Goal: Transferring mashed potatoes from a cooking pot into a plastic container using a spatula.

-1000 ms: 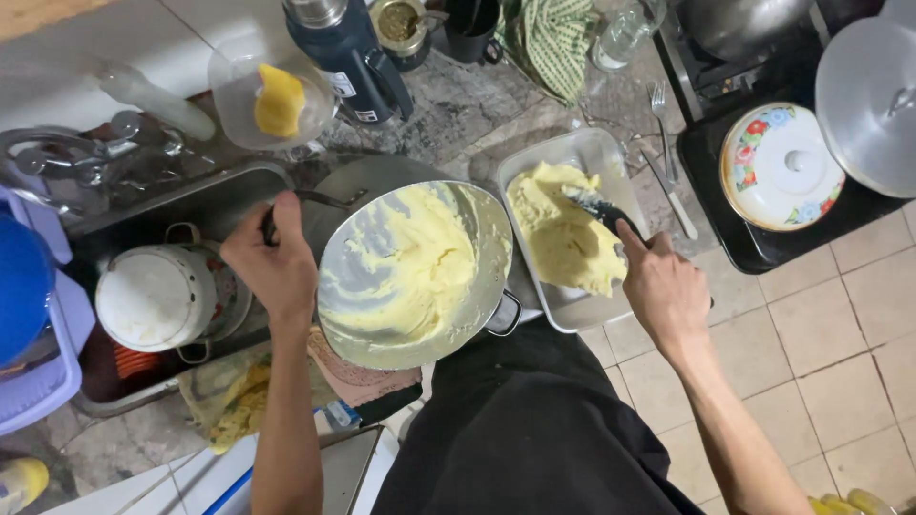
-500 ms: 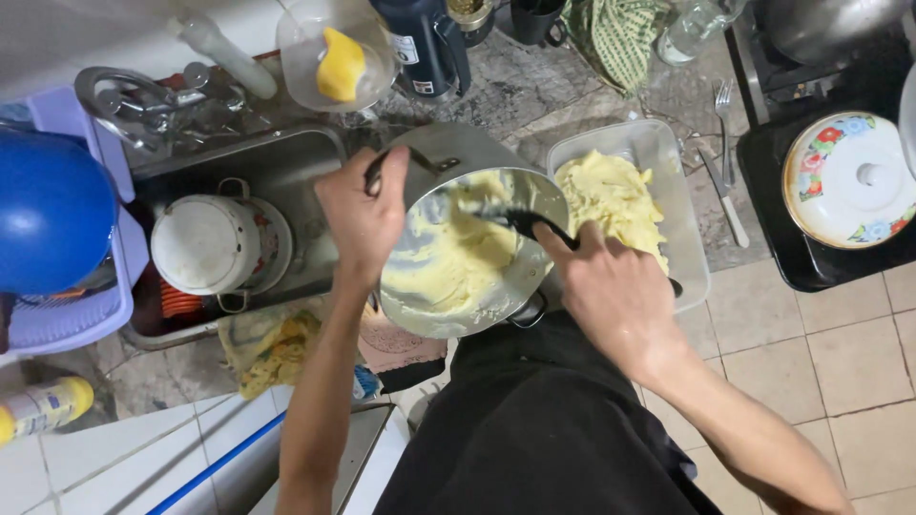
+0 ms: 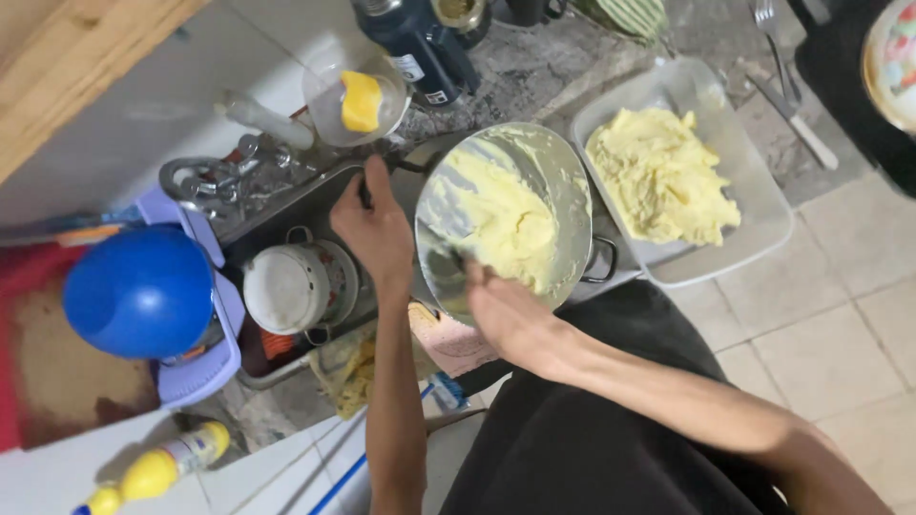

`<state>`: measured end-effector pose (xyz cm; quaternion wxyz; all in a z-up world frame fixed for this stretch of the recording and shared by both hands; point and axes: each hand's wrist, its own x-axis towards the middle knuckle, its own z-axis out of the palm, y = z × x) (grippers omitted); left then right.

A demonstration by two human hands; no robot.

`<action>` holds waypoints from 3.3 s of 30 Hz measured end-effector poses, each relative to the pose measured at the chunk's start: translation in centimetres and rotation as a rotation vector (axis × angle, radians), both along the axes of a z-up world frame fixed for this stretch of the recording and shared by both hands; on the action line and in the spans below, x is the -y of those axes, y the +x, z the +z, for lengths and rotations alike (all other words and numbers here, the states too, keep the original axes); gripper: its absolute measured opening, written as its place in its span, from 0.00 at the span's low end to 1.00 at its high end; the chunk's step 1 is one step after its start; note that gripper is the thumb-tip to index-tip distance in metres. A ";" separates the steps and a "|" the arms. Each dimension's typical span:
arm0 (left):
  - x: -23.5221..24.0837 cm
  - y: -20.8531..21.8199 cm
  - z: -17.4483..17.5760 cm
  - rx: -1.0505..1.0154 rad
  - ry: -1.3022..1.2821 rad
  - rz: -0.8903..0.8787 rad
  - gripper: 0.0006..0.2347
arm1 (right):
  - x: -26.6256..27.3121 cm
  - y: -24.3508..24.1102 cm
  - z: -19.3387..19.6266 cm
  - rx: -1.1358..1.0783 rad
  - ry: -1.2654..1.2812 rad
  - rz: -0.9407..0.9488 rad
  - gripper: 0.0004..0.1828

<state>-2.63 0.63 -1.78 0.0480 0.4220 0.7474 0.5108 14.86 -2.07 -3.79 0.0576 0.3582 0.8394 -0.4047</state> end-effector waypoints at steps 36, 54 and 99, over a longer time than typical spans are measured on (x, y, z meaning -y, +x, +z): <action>1.1 5.6 2.2 0.032 0.022 -0.139 0.15 | -2.9 -0.6 0.3 0.070 -0.165 -0.211 0.39; 2.2 5.8 1.9 0.063 0.016 -0.127 0.15 | 0.9 0.1 -1.2 0.087 -0.139 -0.150 0.42; 2.2 3.1 1.0 0.117 0.026 -0.049 0.16 | 1.7 1.5 -2.5 -0.256 -0.050 -0.295 0.51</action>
